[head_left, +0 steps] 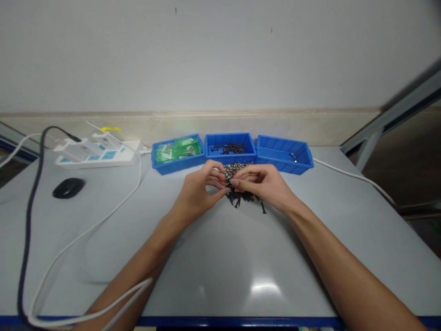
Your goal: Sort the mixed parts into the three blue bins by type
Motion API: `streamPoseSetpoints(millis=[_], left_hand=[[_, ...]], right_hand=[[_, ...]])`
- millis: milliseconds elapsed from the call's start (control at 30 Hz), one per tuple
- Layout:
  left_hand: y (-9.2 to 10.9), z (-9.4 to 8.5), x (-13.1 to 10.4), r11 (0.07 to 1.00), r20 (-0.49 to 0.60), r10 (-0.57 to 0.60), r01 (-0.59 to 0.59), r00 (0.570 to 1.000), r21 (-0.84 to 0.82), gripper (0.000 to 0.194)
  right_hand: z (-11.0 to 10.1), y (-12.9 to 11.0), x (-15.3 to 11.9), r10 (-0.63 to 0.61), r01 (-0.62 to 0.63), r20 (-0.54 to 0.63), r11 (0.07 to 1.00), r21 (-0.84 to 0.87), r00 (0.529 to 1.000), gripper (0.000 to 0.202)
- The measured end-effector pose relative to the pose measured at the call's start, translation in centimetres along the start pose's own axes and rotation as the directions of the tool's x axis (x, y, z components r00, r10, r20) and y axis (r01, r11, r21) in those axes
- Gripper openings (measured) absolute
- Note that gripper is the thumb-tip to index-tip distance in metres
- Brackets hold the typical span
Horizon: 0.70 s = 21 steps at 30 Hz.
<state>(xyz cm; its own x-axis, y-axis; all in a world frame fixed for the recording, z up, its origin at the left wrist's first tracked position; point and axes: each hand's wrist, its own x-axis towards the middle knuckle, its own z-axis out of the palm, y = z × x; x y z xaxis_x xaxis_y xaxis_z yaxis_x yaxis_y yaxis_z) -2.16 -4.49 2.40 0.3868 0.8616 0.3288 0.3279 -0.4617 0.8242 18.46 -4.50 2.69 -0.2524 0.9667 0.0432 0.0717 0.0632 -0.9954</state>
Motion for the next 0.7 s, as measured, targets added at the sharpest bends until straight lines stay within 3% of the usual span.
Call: streamPoseSetpoints(millis=[133,267,700], left_hand=[[-0.8,-0.5,0.0,0.95,0.1,0.119,-0.143,0.988,0.279,0.019],[-1.9,-0.3,-0.1,0.865,0.267,0.158,-0.264,0.951,0.427,0.024],[-1.3,0.1,0.0,0.798,0.3,0.041,-0.212,0.953,0.564,0.015]], right_hand=[[0.0,0.2,0.3,-0.103,0.115,-0.181,0.992,0.055,0.978,0.025],[0.0,0.4,0.5,-0.193,0.211,-0.171,0.973,0.095,0.966,0.046],[0.0,0.3,0.4,-0.16,0.169,-0.162,0.985,0.041,0.974,0.032]])
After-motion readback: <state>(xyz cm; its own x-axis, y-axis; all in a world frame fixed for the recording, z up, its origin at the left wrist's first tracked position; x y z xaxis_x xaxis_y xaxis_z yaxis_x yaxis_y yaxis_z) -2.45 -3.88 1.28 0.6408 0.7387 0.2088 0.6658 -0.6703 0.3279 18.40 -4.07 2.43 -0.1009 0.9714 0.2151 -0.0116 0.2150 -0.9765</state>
